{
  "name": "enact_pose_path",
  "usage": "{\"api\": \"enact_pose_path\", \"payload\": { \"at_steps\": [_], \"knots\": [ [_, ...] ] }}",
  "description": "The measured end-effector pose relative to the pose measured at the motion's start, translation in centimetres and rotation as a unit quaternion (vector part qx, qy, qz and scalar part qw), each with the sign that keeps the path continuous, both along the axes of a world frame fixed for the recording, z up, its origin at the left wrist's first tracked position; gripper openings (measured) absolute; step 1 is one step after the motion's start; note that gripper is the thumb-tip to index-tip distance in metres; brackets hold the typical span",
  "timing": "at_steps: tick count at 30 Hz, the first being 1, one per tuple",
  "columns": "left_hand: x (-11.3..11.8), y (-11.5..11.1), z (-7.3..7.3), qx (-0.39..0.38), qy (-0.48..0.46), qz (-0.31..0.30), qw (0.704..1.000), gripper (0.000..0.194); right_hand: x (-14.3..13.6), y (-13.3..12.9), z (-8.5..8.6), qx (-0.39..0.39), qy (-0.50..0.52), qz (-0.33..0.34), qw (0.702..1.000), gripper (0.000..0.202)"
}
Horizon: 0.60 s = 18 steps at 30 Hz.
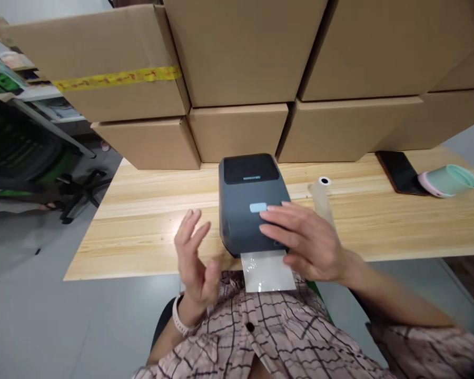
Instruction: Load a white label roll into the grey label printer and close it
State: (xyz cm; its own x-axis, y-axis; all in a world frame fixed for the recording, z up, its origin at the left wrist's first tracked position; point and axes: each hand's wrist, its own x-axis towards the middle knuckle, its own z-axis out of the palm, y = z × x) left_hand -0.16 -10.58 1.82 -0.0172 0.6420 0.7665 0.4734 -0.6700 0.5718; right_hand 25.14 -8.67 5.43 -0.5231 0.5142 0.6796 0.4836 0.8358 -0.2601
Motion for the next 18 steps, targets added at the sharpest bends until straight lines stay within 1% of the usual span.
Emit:
{"api": "enact_pose_path", "payload": {
  "at_steps": [1, 3, 5, 9, 13, 15, 18],
  "knots": [
    [0.5, 0.4, -0.1, 0.008, 0.043, -0.025, 0.999, 0.048, 0.0, -0.9, -1.1, -0.004, -0.009, -0.013, 1.0, 0.051],
    [1.4, 1.2, -0.4, 0.017, 0.111, -0.072, 0.991, 0.05, -0.1, -2.0, -2.6, -0.019, 0.014, -0.043, 0.999, 0.049],
    [1.9, 1.6, -0.8, 0.026, 0.133, -0.09, 0.987, 0.047, -0.4, -2.3, -3.6, -0.044, 0.071, -0.076, 0.994, 0.047],
    [2.1, 1.9, -2.0, 0.05, 0.104, -0.081, 0.99, 0.041, -1.5, -2.2, -5.0, -0.065, 0.16, -0.141, 0.975, 0.044],
    [2.4, 1.7, -3.1, 0.052, 0.086, -0.067, 0.993, 0.037, -1.9, -2.3, -6.7, -0.092, 0.18, -0.163, 0.966, 0.05],
    [2.7, 1.8, -3.3, 0.06, 0.077, -0.057, 0.994, 0.035, -1.9, -2.4, -7.6, -0.112, 0.179, -0.179, 0.961, 0.054],
    [3.1, 1.7, -3.1, 0.058, 0.064, -0.05, 0.995, 0.031, -2.2, -2.3, -8.4, -0.124, 0.187, -0.211, 0.951, 0.054]
  ]
}}
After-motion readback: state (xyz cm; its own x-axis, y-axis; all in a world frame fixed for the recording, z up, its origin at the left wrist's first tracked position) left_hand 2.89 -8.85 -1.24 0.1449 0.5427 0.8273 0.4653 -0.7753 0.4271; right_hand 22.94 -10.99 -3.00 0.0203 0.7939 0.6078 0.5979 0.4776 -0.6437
